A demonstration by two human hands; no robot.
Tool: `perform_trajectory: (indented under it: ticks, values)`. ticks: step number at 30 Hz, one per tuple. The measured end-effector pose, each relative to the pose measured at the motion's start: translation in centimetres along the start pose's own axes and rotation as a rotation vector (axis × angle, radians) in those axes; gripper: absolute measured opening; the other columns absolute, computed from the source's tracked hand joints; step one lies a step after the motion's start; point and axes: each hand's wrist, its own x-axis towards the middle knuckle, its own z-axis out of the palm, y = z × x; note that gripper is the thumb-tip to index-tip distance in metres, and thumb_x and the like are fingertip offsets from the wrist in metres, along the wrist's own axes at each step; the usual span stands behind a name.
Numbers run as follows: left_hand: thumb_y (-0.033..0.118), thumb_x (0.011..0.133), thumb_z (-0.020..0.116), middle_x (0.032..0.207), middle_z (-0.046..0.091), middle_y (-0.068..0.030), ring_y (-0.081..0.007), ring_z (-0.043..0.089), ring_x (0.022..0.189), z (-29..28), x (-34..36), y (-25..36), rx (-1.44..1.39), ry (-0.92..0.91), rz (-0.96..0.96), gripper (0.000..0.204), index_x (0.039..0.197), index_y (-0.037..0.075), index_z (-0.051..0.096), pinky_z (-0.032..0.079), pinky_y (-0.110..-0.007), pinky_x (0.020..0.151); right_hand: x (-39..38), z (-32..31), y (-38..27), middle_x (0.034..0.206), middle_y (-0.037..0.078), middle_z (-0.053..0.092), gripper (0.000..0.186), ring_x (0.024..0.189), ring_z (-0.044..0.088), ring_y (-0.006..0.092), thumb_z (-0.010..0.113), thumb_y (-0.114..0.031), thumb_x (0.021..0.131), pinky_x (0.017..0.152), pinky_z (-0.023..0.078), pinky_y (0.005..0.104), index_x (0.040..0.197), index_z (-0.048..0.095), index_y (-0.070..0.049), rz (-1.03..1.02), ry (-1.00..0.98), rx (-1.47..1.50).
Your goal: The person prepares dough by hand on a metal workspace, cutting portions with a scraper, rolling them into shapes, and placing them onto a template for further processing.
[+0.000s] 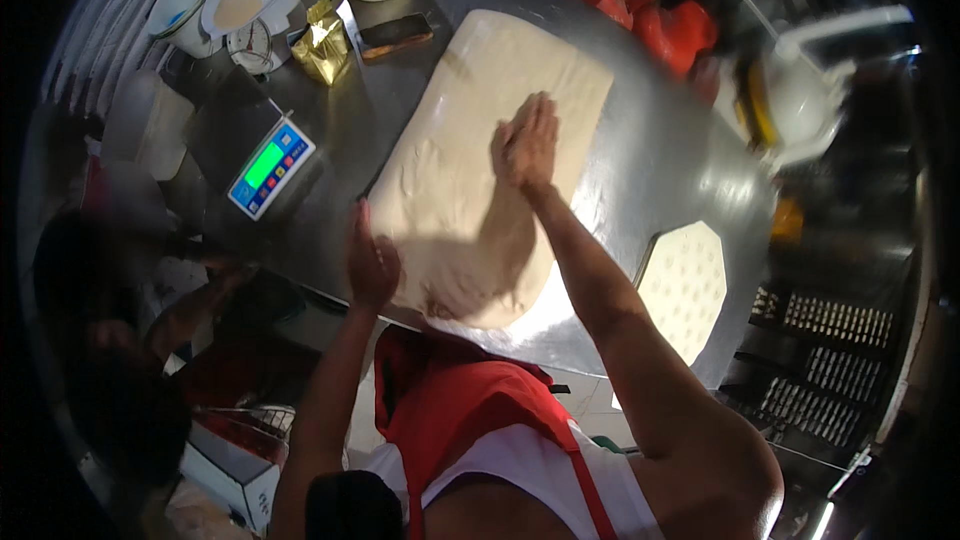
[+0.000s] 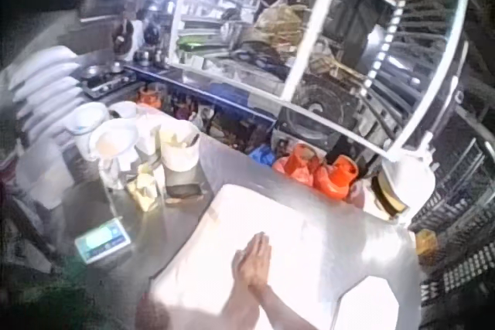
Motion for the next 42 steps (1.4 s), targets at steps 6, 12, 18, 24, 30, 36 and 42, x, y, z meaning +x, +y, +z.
perform_trajectory:
  ticks: [6,12,18,24,30,36,42]
  values:
    - [0.025,0.109,0.054,0.167,0.040,-0.0328,-0.0485,0.039,0.155,-0.2,1.8,3.4,0.204,-0.167,-0.109,0.070,0.168,-0.003,0.028,0.036,-0.049,0.126,-17.2,-7.9,-3.9,0.175,0.035,0.017,0.098,0.165,0.013,0.0484,0.055,-0.053,0.106,0.136,0.011,0.0544,0.166,0.017,0.015,-0.206,-0.303,0.002]
    - [0.044,0.110,0.052,0.174,0.026,-0.0330,-0.0454,0.026,0.162,-1.2,2.1,1.1,0.250,-0.344,-0.273,0.084,0.171,-0.002,0.017,0.029,-0.049,0.131,-26.1,-15.1,-1.7,0.175,0.033,0.021,0.092,0.165,0.016,0.0447,0.065,-0.045,0.102,0.135,0.016,0.0536,0.166,0.028,0.009,-0.460,-0.531,0.321]
    - [0.045,0.108,0.058,0.171,0.030,-0.0339,-0.0486,0.034,0.158,-0.7,1.9,3.4,0.274,-0.271,-0.138,0.087,0.170,-0.004,0.021,0.032,-0.051,0.129,-13.7,-16.1,-4.9,0.105,0.011,0.074,0.034,0.092,0.075,0.0181,0.066,-0.024,0.109,0.077,0.060,0.0319,0.130,0.065,0.003,0.188,-0.797,1.034]
    - [0.025,0.097,0.065,0.167,0.042,-0.0289,-0.0466,0.042,0.154,0.2,-0.6,1.2,0.132,-0.052,-0.103,0.083,0.167,-0.003,0.032,0.040,-0.052,0.123,6.8,-7.3,-15.3,0.122,0.019,0.072,0.039,0.112,0.073,0.0270,0.069,-0.021,0.106,0.097,0.058,0.0372,0.135,0.064,0.004,-0.280,-0.616,0.971]
    - [0.019,0.090,0.070,0.167,0.042,-0.0264,-0.0442,0.042,0.154,-1.0,1.0,2.0,-0.021,-0.067,-0.102,0.088,0.168,-0.001,0.033,0.042,-0.052,0.123,31.0,-0.8,-23.5,0.133,0.023,0.072,0.064,0.127,0.068,0.0385,0.079,-0.040,0.094,0.107,0.054,0.0468,0.143,0.061,-0.003,-0.534,-0.285,0.121]
    - [0.023,0.086,0.074,0.169,0.040,-0.0194,-0.0395,0.041,0.156,-1.8,2.1,2.2,0.051,-0.175,-0.208,0.091,0.166,0.000,0.037,0.042,-0.050,0.125,42.9,6.9,-22.2,0.132,0.024,0.071,0.071,0.127,0.067,0.0390,0.082,-0.038,0.084,0.107,0.052,0.0474,0.142,0.063,-0.001,-0.628,-0.727,-0.265]
    - [0.032,0.090,0.067,0.171,0.039,-0.0188,-0.0383,0.036,0.159,-2.7,2.2,1.6,0.070,-0.243,-0.225,0.086,0.164,-0.002,0.038,0.035,-0.052,0.129,43.3,8.1,-25.2,0.123,0.023,0.074,0.072,0.117,0.070,0.0345,0.087,-0.037,0.081,0.102,0.053,0.0432,0.133,0.067,0.008,-0.675,-0.868,-0.249]
